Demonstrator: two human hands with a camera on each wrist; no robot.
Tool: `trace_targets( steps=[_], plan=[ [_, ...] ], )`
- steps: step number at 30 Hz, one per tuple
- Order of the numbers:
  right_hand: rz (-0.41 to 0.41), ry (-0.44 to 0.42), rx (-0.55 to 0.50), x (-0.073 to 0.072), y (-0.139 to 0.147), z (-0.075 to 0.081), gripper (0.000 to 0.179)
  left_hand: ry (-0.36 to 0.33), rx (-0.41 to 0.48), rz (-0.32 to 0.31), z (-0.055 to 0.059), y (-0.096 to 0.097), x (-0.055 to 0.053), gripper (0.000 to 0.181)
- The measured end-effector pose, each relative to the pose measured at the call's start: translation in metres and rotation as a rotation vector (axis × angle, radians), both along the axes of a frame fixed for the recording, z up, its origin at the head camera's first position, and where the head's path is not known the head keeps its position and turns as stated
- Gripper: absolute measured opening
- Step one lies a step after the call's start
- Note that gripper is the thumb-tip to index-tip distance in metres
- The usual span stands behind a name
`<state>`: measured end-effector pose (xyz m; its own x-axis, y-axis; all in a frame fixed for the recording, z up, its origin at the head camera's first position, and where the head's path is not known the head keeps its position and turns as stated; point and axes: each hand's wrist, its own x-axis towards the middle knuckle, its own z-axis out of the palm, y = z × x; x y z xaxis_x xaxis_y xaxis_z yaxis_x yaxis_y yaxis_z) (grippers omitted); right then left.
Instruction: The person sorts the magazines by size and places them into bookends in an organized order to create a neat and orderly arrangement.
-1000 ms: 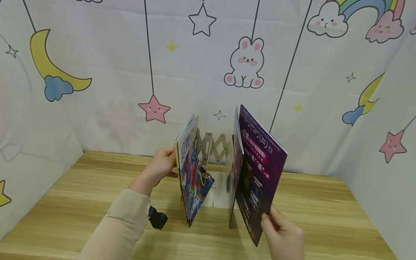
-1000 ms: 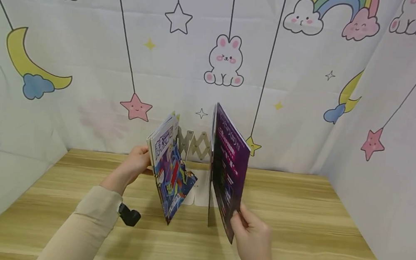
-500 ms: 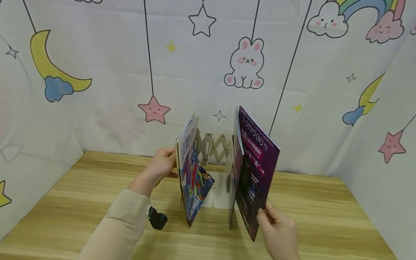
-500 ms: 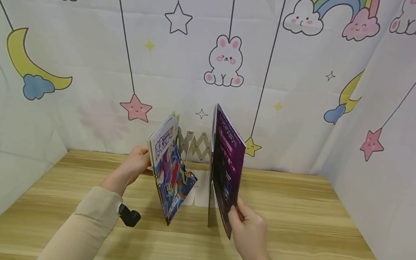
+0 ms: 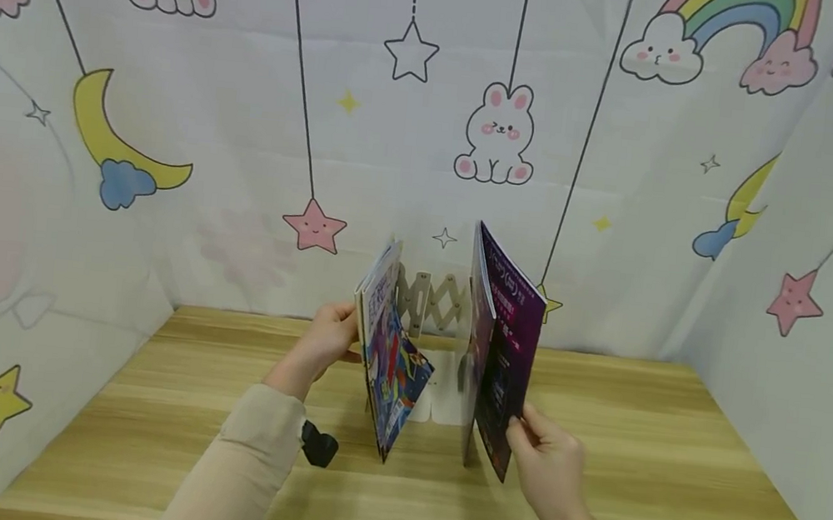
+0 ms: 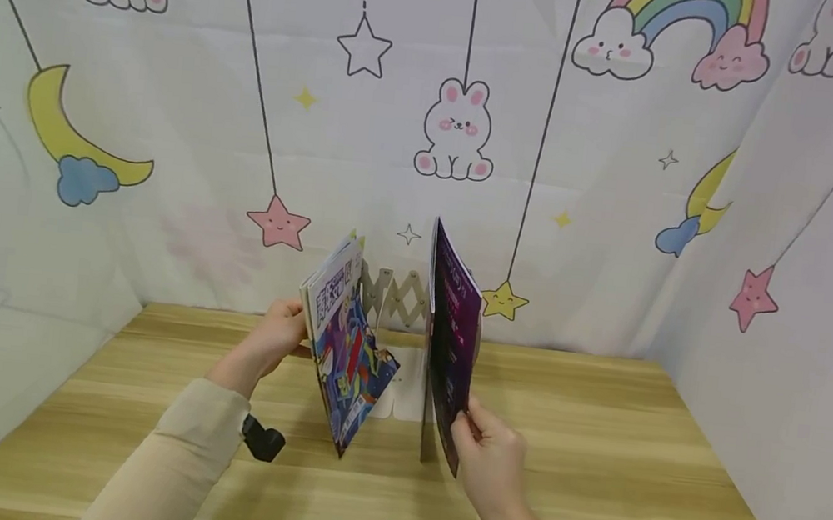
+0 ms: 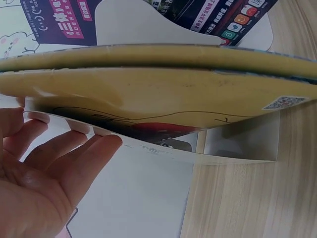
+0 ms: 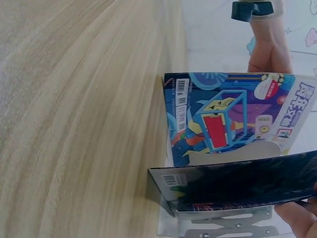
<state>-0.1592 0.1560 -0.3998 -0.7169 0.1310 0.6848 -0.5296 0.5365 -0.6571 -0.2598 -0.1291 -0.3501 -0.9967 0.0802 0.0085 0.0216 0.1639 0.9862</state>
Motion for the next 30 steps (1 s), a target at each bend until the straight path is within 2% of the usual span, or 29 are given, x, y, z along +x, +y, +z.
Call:
trace_targets(
  steps=[7,15,18,26,30],
  plan=[
    [0.031,-0.052,-0.013,-0.003,-0.002,-0.010,0.030,-0.004,0.024,0.000,-0.005,0.001,0.000,0.036],
    [0.107,0.014,-0.010,-0.009,-0.006,-0.018,0.027,0.009,-0.001,0.018,-0.004,0.001,-0.001,0.038],
    [0.139,0.008,-0.002,-0.010,-0.005,-0.020,0.028,0.011,0.000,0.013,-0.003,0.002,-0.001,0.038],
    [0.142,-0.028,0.136,-0.014,-0.004,-0.020,0.032,0.010,0.000,0.007,-0.003,0.001,-0.001,0.038],
    [0.171,-0.037,0.160,-0.017,-0.004,-0.020,0.036,0.004,0.008,0.009,-0.002,0.001,-0.001,0.036]
  ],
)
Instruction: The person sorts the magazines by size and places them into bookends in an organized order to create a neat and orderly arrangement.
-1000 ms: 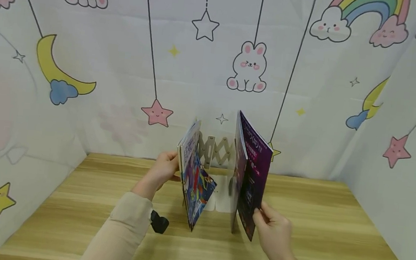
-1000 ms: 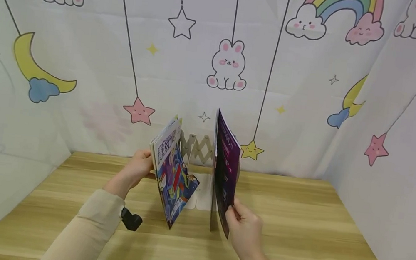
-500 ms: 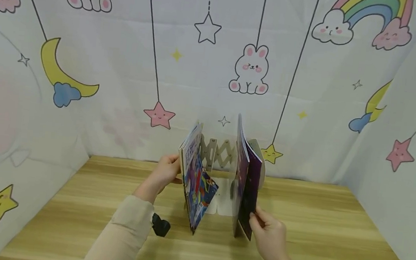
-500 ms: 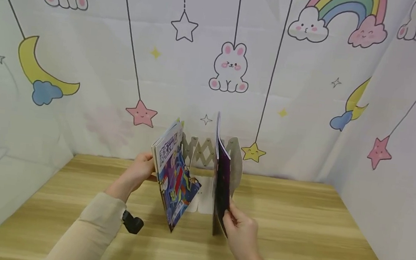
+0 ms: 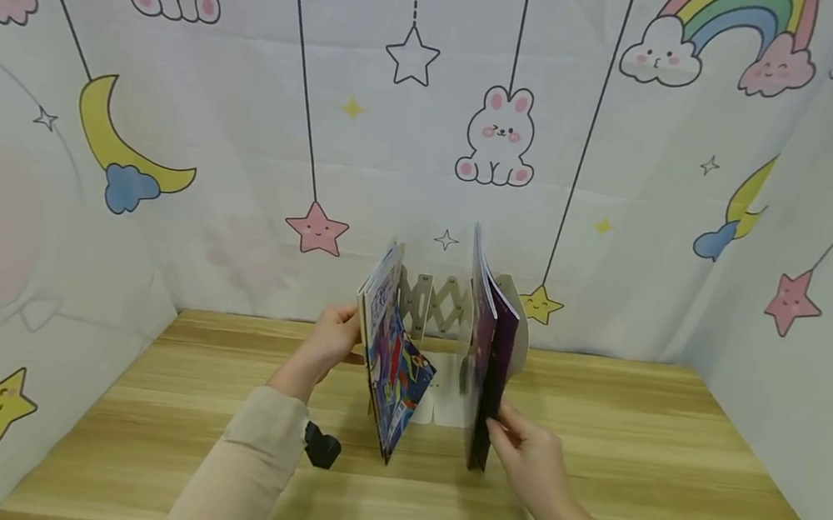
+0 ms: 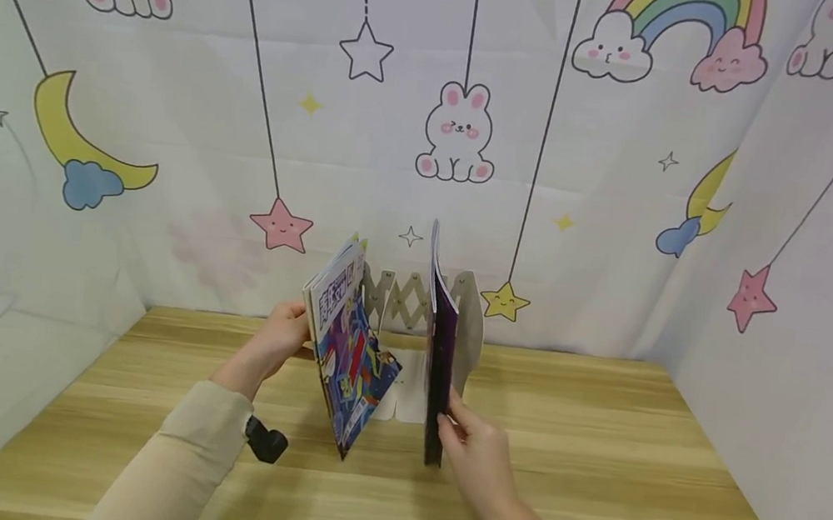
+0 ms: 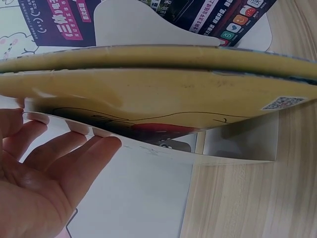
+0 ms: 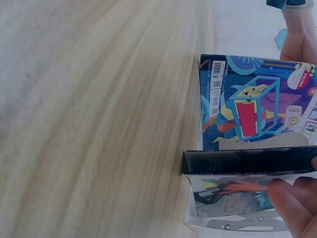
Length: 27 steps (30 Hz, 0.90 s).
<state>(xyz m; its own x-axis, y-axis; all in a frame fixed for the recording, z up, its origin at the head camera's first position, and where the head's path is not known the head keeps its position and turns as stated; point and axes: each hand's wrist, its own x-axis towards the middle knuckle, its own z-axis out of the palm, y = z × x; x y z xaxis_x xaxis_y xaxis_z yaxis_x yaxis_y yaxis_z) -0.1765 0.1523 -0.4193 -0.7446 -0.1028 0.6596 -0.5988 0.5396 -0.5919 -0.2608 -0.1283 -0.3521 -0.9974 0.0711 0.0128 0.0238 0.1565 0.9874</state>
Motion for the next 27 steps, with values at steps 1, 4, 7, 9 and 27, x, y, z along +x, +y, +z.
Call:
trace_targets(
  steps=[1,4,7,9,27],
  plan=[
    [0.009,0.002,0.008,-0.001,0.000,0.000,0.037,0.001,-0.003,0.000,0.000,0.000,0.000,0.036],
    [0.027,0.025,0.051,-0.002,-0.001,0.001,0.040,0.005,-0.009,0.002,0.001,-0.001,-0.001,0.036],
    [0.053,0.039,0.092,-0.003,-0.003,0.001,0.041,0.014,-0.022,0.002,0.001,-0.004,-0.001,0.037],
    [0.068,0.046,0.114,-0.003,-0.004,0.001,0.041,0.012,-0.027,0.006,0.001,-0.005,0.000,0.038],
    [0.062,0.207,0.198,-0.005,0.005,0.008,0.044,-0.032,0.012,0.011,0.005,-0.014,0.001,0.040]
  ],
)
